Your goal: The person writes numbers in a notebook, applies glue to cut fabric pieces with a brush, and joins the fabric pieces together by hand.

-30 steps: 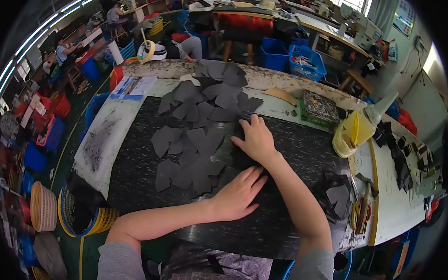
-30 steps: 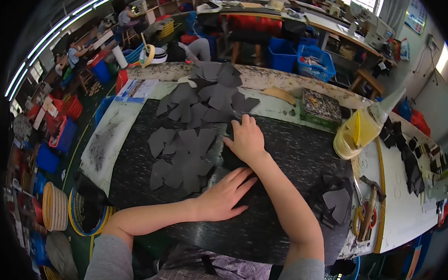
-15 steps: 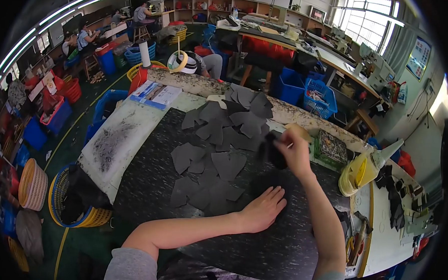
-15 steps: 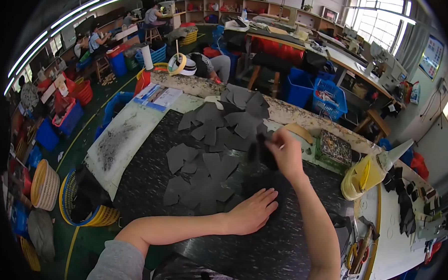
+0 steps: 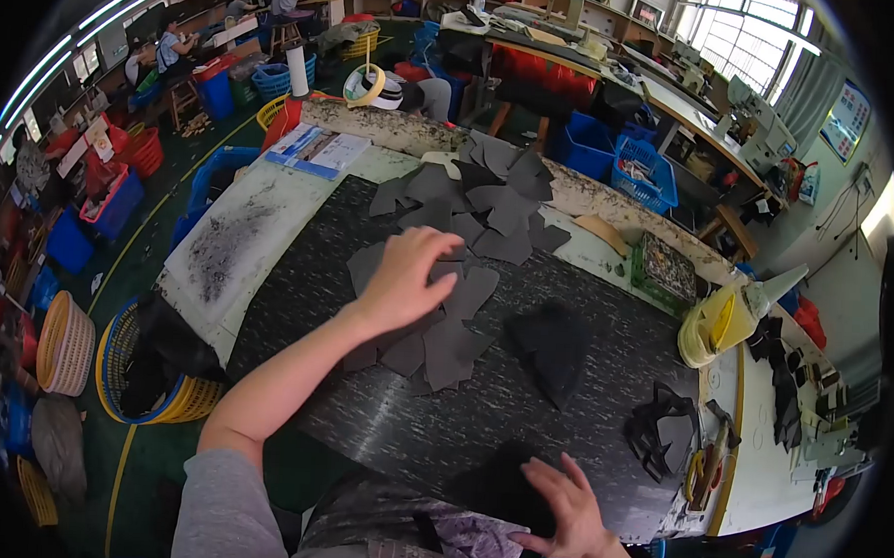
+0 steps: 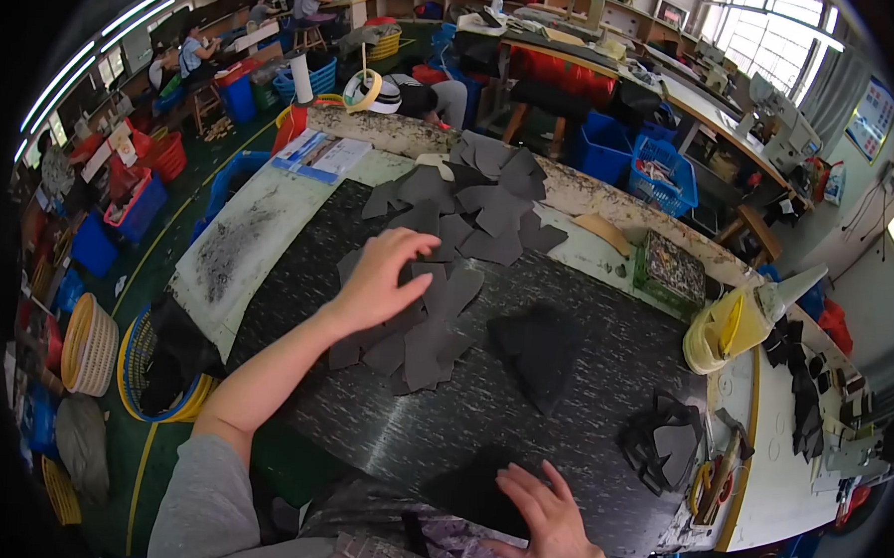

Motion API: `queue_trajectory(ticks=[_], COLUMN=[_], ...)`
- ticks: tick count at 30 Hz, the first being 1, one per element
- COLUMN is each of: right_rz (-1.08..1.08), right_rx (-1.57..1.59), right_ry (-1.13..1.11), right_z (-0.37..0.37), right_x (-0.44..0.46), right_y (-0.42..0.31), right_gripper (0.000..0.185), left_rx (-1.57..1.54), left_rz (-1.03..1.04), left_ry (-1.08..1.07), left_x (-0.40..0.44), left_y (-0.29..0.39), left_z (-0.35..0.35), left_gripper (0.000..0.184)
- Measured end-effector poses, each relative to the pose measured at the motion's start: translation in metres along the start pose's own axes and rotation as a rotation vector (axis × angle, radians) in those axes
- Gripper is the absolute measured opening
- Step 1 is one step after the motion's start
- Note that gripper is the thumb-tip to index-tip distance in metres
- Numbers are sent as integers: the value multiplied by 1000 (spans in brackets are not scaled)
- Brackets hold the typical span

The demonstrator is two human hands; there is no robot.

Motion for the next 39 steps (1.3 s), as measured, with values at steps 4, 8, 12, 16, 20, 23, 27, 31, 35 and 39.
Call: queue_trajectory(ticks=[4,8,12,16,20,23,27,31,35,39], right_rz=[12,-158,90,266,496,432,227,453,556,572], right_rx=[24,-310,44,-24,314,623,777,413,286,128], right_ry=[227,266,-149,100,581,749,829,652,726,565], right_z=[-19,12,6,-41,-88,-28,14,22,51,50], right_x=[62,184,243,210,119,78,40,-20,-47,-36], right_y=[45,129,171,175,169,81,13,-17,-21,-2], right_gripper=[55,76,60,44,35,21,21,31,29,26], left_rx=[-157,58,7,34,-62,-296,-1491,-1071,-682,-468], left_rz=[-246,105,-17,59,27,212,-385,-677,-458,-400], left_ry=[-141,-169,-304,-210,-201,33,-494,-1047,-925,-772], left_x=[-37,-76,-72,-70,-69,-86,-140,-179,-196,-181], left_y=[-13,19,-13,-27,-15,45,92,99,100,100], left_z=[-6,16,26,29,20,-4,53,55,58,71], left_gripper=[43,42,48,50,51,61,23,18,32,52])
Point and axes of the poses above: each hand's wrist, its own x-axis towards the middle knuckle, its own z-axis out of the palm, y = z × x, the point moved 6 cm from there along x, towards the middle knuckle, and after that the axes turned 13 degrees about -z, right-handed, at the moved point
